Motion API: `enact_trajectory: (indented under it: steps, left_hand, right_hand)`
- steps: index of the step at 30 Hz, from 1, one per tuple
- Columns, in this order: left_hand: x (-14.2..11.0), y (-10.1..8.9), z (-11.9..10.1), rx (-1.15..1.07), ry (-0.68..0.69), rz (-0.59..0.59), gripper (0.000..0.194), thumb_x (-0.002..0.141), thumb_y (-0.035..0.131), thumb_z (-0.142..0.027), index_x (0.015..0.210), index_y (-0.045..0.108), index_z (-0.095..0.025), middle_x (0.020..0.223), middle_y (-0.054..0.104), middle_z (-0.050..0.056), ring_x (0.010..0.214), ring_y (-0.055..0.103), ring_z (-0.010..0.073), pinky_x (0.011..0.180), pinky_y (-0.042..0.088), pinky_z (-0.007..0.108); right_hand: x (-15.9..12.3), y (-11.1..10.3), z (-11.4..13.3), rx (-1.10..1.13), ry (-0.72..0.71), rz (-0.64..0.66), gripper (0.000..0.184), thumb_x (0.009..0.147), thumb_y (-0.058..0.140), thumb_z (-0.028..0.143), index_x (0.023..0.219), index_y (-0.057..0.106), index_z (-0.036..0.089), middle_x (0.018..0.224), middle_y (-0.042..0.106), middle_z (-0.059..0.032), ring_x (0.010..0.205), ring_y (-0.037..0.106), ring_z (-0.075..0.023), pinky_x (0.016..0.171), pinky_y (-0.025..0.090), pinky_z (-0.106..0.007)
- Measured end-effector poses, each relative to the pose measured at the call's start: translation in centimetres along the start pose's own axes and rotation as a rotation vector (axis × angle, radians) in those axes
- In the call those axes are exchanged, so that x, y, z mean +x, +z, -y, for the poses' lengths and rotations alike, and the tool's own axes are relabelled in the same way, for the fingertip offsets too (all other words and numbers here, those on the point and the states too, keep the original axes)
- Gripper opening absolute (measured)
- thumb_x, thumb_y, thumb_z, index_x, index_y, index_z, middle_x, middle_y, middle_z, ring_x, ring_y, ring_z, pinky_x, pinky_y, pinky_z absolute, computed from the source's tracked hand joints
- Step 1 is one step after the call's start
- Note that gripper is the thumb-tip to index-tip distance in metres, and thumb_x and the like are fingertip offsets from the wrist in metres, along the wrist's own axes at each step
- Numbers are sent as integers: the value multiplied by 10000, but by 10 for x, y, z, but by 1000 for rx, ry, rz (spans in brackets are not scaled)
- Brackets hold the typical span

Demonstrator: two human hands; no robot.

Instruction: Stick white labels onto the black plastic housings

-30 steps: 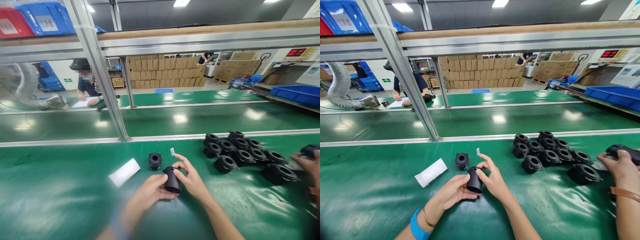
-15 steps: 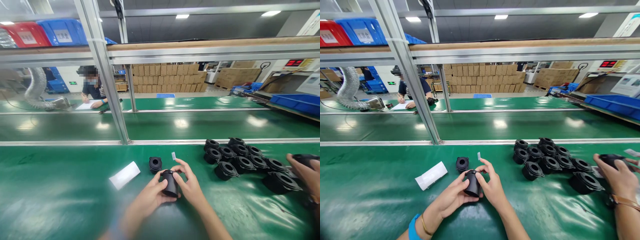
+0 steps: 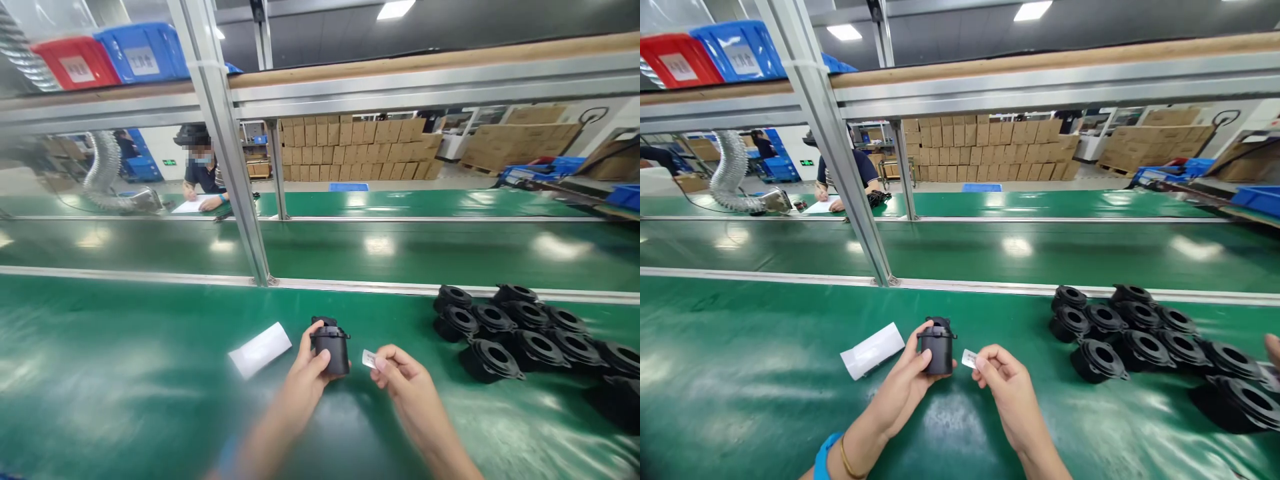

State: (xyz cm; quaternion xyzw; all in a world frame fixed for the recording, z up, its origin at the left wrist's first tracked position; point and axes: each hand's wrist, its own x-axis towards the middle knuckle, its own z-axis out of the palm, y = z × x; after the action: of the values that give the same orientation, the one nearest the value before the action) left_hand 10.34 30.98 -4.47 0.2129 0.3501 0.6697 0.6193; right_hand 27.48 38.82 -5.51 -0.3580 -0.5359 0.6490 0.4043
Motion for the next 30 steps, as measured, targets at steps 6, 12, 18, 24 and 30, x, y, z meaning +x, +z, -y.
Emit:
enact_trajectory:
  steps: [6, 12, 18, 24, 30]
  left_hand:
    - [-6, 5, -2, 11, -50, 5, 729, 822, 720, -406, 1415, 323, -259, 1311, 553, 119, 1073, 579, 232, 917, 455, 367]
    - [-9, 6, 2, 51, -96, 42, 779, 842, 713, -426, 1438, 247, -241, 1310, 555, 136, 1089, 602, 253, 892, 457, 356]
    - [-9, 10, 4, -79, -166, 105, 639, 867, 694, -420, 1355, 365, -171, 1199, 613, 164, 970, 655, 264, 855, 482, 402]
    - [-5, 7, 10, -105, -248, 113, 481, 872, 692, -391, 1221, 493, -127, 1120, 645, 167, 972, 655, 264, 900, 483, 447]
    - [0, -2, 15, 49, -160, 73, 693, 838, 706, -470, 1348, 334, -184, 1239, 575, 159, 1014, 623, 263, 882, 462, 411]
  right_hand:
    - [-7, 8, 8, -52, 52, 55, 390, 788, 770, 541, 707, 638, 183, 632, 567, -14, 589, 455, -151, 563, 348, -243]
    - [-12, 12, 14, -76, 79, 86, 405, 780, 775, 552, 697, 643, 178, 616, 581, -11, 563, 445, -133, 549, 341, -232]
    - [-9, 3, 7, -14, 76, 154, 359, 831, 755, 504, 732, 650, 175, 636, 591, -15, 562, 450, -125, 536, 352, -221]
    - [-5, 1, 3, 41, 101, 191, 357, 854, 735, 492, 739, 620, 175, 652, 577, -4, 569, 465, -128, 589, 425, -250]
    - [-5, 6, 6, -58, 109, 177, 407, 821, 753, 533, 735, 611, 161, 643, 586, -2, 578, 461, -116, 545, 361, -210]
